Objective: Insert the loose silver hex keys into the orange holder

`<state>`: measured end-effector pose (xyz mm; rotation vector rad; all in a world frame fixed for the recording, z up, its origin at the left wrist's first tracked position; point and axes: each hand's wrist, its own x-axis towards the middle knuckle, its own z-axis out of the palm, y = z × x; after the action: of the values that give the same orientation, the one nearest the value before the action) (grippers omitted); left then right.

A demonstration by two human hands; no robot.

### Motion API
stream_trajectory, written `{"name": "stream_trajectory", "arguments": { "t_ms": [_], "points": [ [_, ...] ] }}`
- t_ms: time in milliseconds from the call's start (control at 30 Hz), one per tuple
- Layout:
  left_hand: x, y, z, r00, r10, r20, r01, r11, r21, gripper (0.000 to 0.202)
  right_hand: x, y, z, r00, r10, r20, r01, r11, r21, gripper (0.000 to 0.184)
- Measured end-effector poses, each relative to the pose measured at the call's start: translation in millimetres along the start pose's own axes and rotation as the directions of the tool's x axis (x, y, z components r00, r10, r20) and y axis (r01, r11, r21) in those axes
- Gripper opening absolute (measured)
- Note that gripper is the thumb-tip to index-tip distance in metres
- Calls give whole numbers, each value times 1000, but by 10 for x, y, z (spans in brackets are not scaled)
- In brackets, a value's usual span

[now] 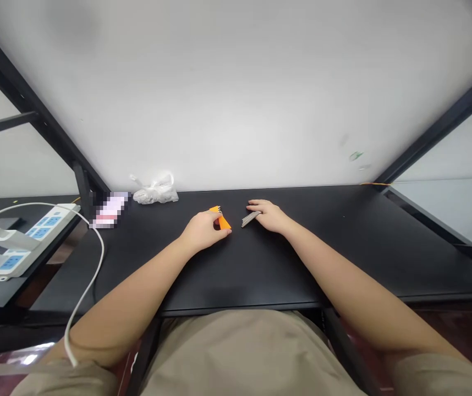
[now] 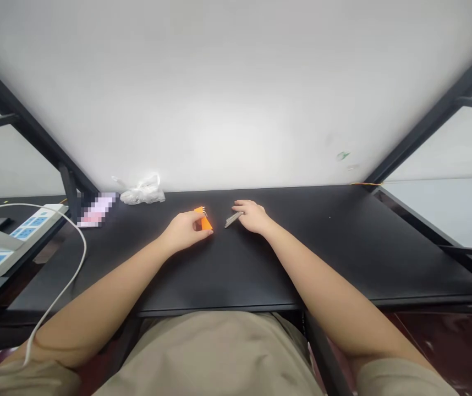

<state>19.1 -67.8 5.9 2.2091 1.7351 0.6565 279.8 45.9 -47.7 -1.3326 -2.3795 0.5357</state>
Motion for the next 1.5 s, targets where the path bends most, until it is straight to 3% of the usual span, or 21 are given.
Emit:
{"name": "stream_trajectory", "arguments": {
  "t_ms": [300,433,667,933,1100,1267,1500],
  "points": [
    [9,5,11,1000,24,19,-23,1000,-19,26,10,18,-43,995,-69,75,73,996,-42,52],
    [3,13,-10,999,35,28,-34,999,-9,26,-92,15,-93,991,-126,42,127,992,-26,54],
    [-10,17,-15,998,33,47,-33,999,-7,27,-156,-52,-137,985,-162,-59,146,966,-215,30],
    [-8,-19,17,999,41,34,-40,999,-31,29,-203,-291,-129,962,-272,-21,253,917,-307,23],
    [0,-44,27,997,68,42,-68,998,2,31,-207,-327,-58,971,-235,-29,213,920,-328,39],
    [8,-57,36,995,83,46,-84,996,6,33,-193,-316,-66,978,-207,-24,188,927,-325,29],
    [5,-52,42,996,77,47,-77,997,-2,32,-240,-401,-160,968,-249,30,245,916,-318,12]
  ]
}}
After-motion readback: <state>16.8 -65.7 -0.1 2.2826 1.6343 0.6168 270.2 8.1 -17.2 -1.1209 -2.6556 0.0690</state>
